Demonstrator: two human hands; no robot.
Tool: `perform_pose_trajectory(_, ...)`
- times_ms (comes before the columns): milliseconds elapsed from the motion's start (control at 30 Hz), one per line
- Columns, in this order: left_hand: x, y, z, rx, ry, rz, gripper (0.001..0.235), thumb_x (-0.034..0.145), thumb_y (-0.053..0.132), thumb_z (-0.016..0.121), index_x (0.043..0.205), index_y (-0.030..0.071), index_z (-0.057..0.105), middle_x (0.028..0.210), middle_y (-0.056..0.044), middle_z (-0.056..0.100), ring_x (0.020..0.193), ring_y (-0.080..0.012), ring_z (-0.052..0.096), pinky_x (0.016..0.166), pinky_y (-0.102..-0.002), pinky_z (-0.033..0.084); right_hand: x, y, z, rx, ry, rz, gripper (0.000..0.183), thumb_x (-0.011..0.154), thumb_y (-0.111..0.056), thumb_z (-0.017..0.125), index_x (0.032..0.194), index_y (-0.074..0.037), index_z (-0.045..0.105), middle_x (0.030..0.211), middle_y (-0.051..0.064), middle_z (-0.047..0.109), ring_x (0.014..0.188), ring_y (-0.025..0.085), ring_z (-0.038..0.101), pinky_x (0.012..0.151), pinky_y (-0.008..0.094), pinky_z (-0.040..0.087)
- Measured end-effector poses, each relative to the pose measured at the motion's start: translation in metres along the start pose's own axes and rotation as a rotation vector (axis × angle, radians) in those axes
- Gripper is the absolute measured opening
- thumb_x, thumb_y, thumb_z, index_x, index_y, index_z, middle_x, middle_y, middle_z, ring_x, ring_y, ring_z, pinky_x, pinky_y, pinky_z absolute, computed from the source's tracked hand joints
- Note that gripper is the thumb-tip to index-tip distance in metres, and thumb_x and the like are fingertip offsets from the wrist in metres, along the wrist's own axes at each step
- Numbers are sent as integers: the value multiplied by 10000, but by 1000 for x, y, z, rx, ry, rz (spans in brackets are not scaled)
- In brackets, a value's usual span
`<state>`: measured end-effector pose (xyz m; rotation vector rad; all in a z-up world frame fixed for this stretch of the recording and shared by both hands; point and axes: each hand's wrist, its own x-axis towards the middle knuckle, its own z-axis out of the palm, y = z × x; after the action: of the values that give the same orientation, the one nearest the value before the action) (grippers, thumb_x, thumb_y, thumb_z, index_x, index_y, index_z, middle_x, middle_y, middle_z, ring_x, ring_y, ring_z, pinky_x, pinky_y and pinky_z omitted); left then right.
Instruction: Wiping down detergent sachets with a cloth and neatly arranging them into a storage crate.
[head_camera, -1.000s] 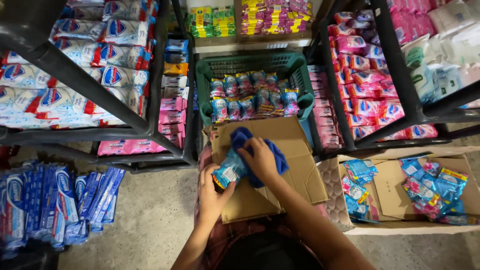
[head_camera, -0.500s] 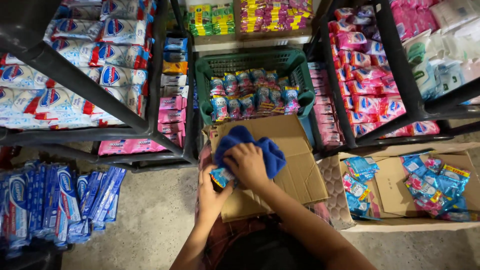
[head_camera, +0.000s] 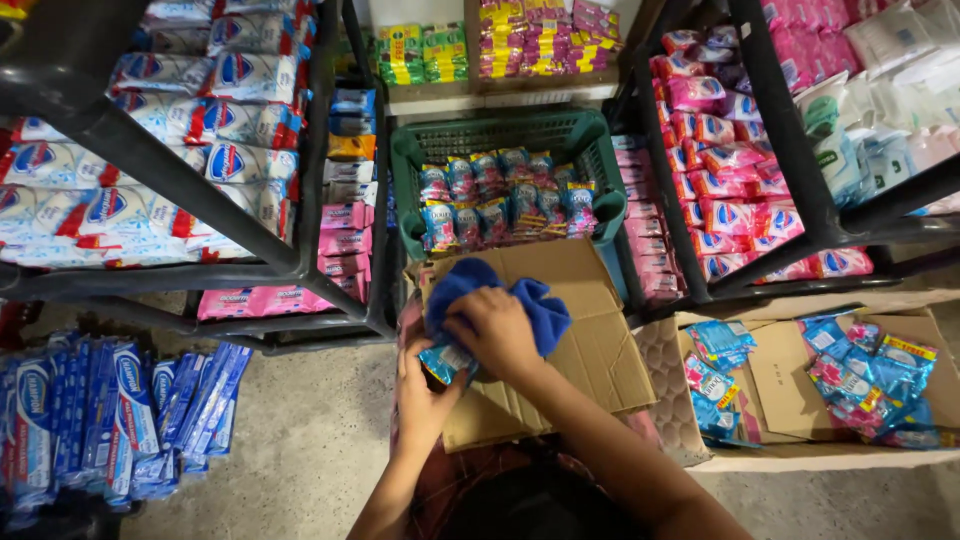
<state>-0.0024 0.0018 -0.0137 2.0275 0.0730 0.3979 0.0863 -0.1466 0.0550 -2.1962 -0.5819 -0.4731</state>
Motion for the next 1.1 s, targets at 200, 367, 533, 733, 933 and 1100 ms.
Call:
perform_pose_trajectory(200, 3, 7, -2, 12, -10, 41, 637, 709, 168, 812, 1280, 75, 545, 1235, -153, 627, 1009, -342, 653, 890, -396, 534, -11, 27, 24, -289, -103, 85, 146, 882, -331, 727, 935, -198, 700, 914, 12, 616, 877, 272, 590, 777, 424, 453)
perform_pose_trajectory(367, 4, 6, -1, -3, -9, 88, 621, 737, 219, 817, 1276, 70, 547, 1203, -145, 625, 1004, -329, 639, 902, -389, 518, -4, 55, 23, -166, -38, 176, 132, 876, -237, 720, 937, -122, 694, 940, 43, 700, 859, 279, 644, 797, 392, 508)
perform_pose_trajectory(533, -3, -6, -1, -23, -24, -33, 651, 703, 164, 838, 1278, 94, 541, 1217, -135, 617, 1027, -316, 649, 912, -368, 526, 2, 28, 1, -101, 2, 181, 120, 871, -209, 732, 935, -115, 694, 901, 77, 675, 824, 297, 629, 759, 392, 510)
perform_pose_trajectory(733, 3, 5, -3, -14, -34, 9, 654, 713, 182, 831, 1287, 70, 538, 1231, -140, 617, 1020, -313, 649, 898, -372, 529, -16, 20, 18, -218, -134, 70, 125, 881, -306, 727, 935, -194, 710, 937, 9, 641, 865, 255, 593, 783, 412, 422)
perform_pose_trajectory(933, 7, 13, -4, -21, -25, 61, 633, 715, 153, 830, 1275, 66, 547, 1252, -134, 619, 1043, -315, 652, 912, -373, 527, -6, 57, 18, -187, -83, 222, 130, 895, -268, 699, 920, -141, 690, 946, 52, 679, 867, 300, 630, 792, 421, 494)
perform_pose_trajectory(1100, 3, 12, -8, -58, -45, -16, 632, 720, 138, 833, 1273, 89, 531, 1201, -121, 630, 968, -285, 672, 858, -350, 541, 7, 40, -8, -187, 6, 284, 159, 895, -252, 711, 982, -120, 728, 912, 97, 689, 787, 331, 641, 697, 432, 508)
